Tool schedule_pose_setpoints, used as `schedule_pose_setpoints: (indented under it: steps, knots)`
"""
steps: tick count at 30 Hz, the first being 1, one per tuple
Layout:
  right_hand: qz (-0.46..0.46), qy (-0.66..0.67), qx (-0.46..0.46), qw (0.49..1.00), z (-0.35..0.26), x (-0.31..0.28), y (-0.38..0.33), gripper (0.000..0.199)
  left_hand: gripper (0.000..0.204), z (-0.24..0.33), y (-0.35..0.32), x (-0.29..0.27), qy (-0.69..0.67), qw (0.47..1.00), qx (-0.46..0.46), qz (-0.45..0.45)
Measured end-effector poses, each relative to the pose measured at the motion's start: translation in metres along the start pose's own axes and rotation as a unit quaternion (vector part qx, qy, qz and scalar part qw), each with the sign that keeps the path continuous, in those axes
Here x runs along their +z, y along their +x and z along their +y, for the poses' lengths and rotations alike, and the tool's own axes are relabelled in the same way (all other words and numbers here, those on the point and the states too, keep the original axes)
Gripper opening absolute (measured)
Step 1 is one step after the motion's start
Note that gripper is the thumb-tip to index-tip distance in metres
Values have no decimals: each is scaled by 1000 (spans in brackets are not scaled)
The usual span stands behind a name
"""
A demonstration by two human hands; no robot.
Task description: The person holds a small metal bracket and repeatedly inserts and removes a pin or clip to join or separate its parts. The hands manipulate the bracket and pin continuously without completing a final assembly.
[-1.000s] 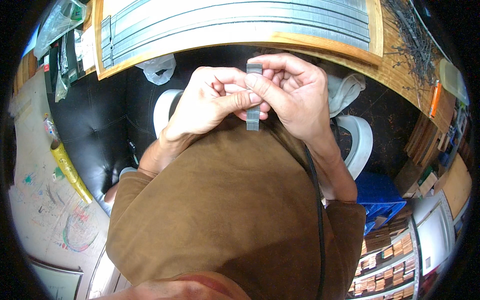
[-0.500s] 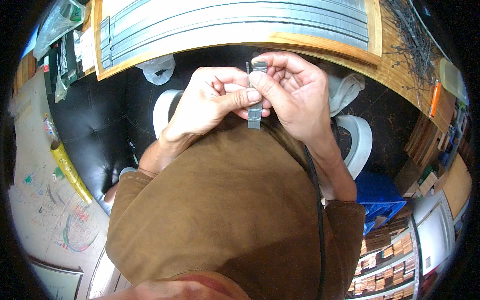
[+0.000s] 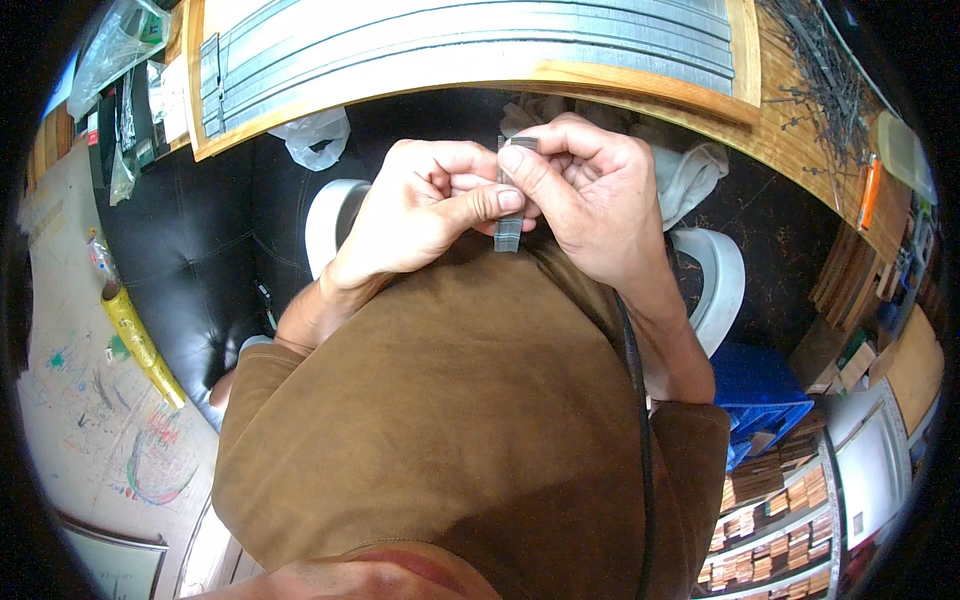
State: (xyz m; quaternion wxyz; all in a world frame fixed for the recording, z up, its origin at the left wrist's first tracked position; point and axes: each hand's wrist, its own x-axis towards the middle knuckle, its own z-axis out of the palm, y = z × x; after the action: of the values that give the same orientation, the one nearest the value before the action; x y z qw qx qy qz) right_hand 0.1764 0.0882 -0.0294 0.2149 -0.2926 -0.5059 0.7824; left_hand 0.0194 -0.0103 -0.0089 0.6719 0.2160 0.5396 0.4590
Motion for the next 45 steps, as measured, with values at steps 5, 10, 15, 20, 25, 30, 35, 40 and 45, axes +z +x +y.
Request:
schedule_pose_setpoints:
  steps: [5,10,15,20,25,30,35,40,45]
  knots:
    - [21,-7,9,1000,-6,3,-2,8,13,2,1,1,-4,1000,-3,-1]
    - [68,-35,-13,997,-12,-9,-9,5,16,1,2,3,-53,997,-6,48]
    - [217,-48,-170,960,-96,-83,-33,12,18,2,3,-1,-87,996,8,36]
    - [314,-12,-158,936,-112,-133,-35,15,19,4,5,3,-76,997,3,6]
    - [107,-106,6,989,-62,-47,-24,10,21,6,7,8,-77,997,-11,-10]
    - [30,-38,25,999,-21,-16,-9,10,20,10,6,7,-8,999,-19,-33]
    - [4,-36,39,999,-9,-10,-3,14,18,-1,4,6,-17,1000,-23,-10]
    - [-33,-47,34,998,-5,-13,1,15,17,-9,4,2,15,999,-24,-16]
    - [-6,-10,56,998,-1,-15,9,15,18,-4,7,3,-5,999,-17,-30]
